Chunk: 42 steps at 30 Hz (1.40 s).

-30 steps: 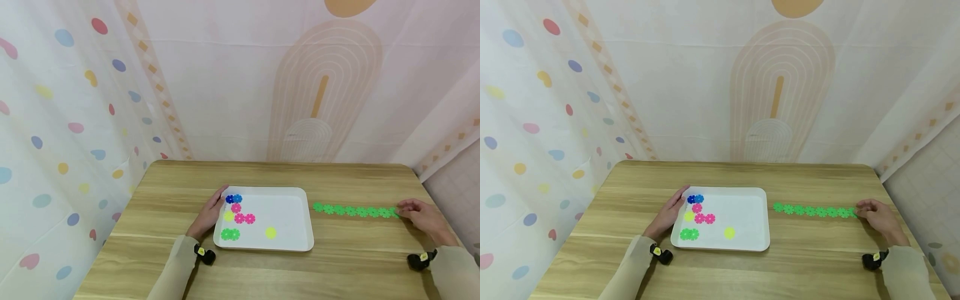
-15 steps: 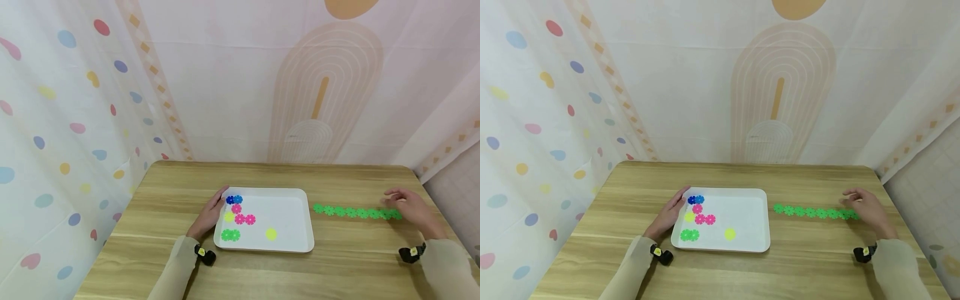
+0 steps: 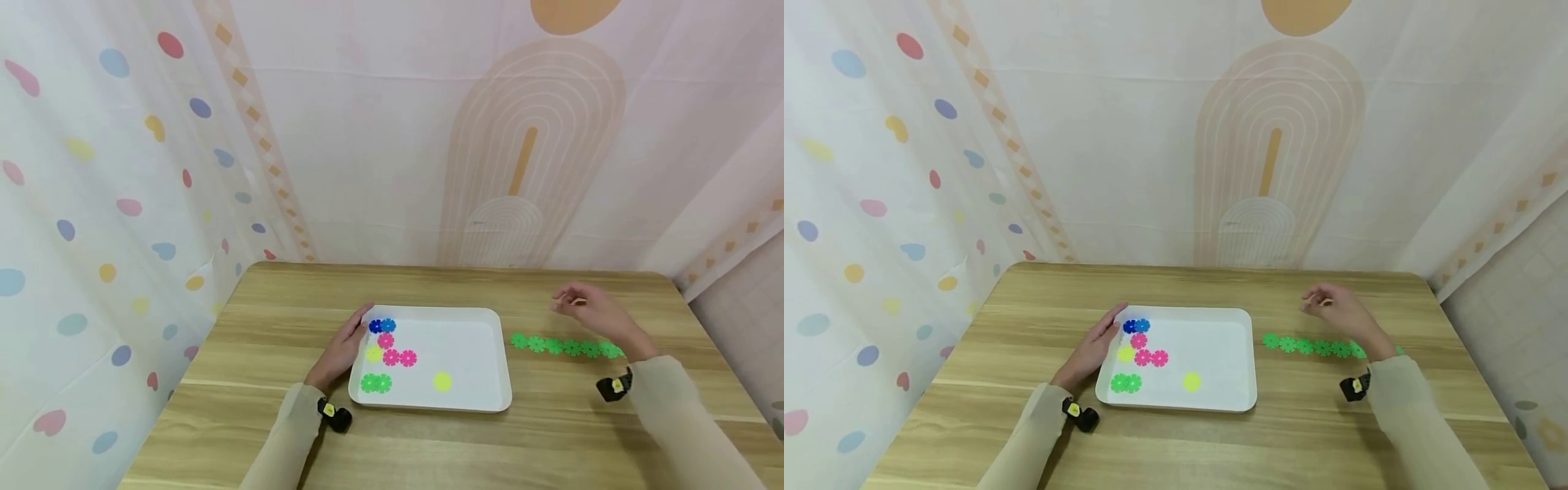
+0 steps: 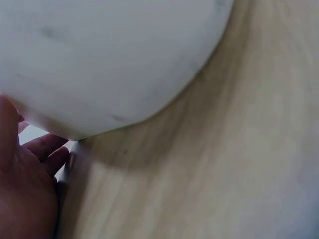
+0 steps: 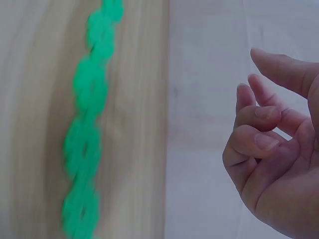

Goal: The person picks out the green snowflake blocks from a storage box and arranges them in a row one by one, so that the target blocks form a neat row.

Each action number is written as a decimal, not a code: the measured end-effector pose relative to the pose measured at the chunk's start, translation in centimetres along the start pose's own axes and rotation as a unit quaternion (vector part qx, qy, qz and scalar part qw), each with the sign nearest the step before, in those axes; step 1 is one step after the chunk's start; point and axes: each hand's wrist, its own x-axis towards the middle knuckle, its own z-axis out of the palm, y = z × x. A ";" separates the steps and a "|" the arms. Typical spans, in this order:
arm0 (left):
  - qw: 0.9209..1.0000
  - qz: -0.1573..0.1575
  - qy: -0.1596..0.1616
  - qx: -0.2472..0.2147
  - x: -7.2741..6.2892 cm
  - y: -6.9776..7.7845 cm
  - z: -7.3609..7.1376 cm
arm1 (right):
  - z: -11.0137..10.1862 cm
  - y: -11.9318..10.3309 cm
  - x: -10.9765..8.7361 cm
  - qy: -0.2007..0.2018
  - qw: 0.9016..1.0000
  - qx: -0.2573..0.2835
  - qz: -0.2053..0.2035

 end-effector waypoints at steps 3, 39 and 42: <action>1.000 -0.001 -0.001 0.002 0.0 -0.1 0.0 | 1.1 -1.3 1.1 -0.016 0.999 0.019 -0.037; 1.000 -0.001 0.004 0.006 -0.1 0.1 -0.1 | 18.1 -14.2 7.7 -0.401 0.911 0.021 -0.098; 1.000 -0.001 0.002 0.004 -0.1 0.2 0.0 | 19.2 -14.7 7.5 -0.416 0.903 0.004 -0.104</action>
